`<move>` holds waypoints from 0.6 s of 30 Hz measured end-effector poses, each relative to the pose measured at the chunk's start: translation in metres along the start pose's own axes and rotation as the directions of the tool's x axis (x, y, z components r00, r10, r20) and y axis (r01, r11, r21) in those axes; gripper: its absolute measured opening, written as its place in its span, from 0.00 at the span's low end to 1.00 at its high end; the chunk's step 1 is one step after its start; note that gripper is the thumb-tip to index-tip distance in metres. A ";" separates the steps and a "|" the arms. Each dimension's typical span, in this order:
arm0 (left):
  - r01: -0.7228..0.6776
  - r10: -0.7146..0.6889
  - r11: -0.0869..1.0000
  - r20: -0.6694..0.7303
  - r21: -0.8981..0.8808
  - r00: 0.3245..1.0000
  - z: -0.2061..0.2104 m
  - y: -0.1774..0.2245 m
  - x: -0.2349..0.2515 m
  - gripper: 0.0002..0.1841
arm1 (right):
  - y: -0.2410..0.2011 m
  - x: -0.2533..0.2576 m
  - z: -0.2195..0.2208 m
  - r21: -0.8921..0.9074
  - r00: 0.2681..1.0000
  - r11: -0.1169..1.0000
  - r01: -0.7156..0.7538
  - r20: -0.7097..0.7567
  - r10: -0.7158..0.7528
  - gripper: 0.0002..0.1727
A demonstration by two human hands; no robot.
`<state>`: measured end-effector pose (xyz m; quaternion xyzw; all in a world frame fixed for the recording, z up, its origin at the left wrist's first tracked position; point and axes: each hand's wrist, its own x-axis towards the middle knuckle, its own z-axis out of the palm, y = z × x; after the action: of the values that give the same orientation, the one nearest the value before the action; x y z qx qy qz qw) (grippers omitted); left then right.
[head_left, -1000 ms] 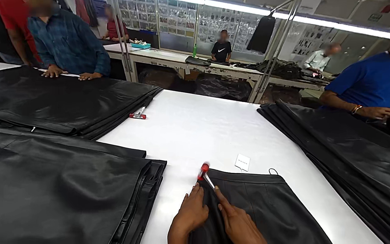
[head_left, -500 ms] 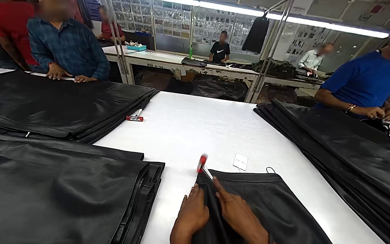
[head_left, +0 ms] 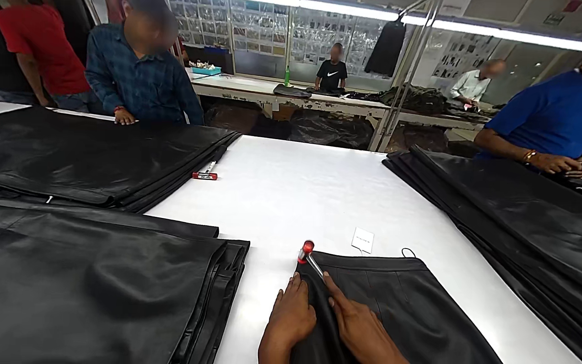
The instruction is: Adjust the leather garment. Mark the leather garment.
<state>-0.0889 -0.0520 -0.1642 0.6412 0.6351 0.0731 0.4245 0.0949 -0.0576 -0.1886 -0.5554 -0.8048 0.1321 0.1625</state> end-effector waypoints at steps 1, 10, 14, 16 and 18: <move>0.007 -0.007 1.000 0.006 0.017 1.000 0.001 0.002 -0.001 0.34 | -0.001 -0.002 -0.005 -0.011 0.998 0.999 -0.037 0.055 0.038 0.30; -0.014 0.014 1.000 -0.013 -0.004 1.000 -0.001 -0.001 0.003 0.34 | -0.008 -0.002 -0.025 0.054 0.993 0.998 -0.037 0.113 0.031 0.30; -0.027 0.025 0.999 -0.035 -0.045 0.999 0.002 -0.007 0.006 0.34 | 0.018 -0.054 -0.054 0.252 0.994 0.968 0.011 -0.105 0.016 0.29; -0.057 0.053 0.997 -0.071 -0.052 0.996 0.005 -0.014 0.009 0.32 | 0.050 -0.095 -0.075 0.269 0.989 0.959 -0.091 -0.090 0.119 0.29; -0.092 0.088 0.995 -0.095 -0.039 0.992 0.007 -0.020 0.013 0.35 | 0.094 -0.139 -0.095 0.163 0.961 0.960 -0.229 -0.117 0.249 0.30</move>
<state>-0.0969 -0.0468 -0.1870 0.6558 0.6228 0.1360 0.4045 0.2593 -0.1518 -0.1550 -0.6429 -0.7065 0.1718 0.2408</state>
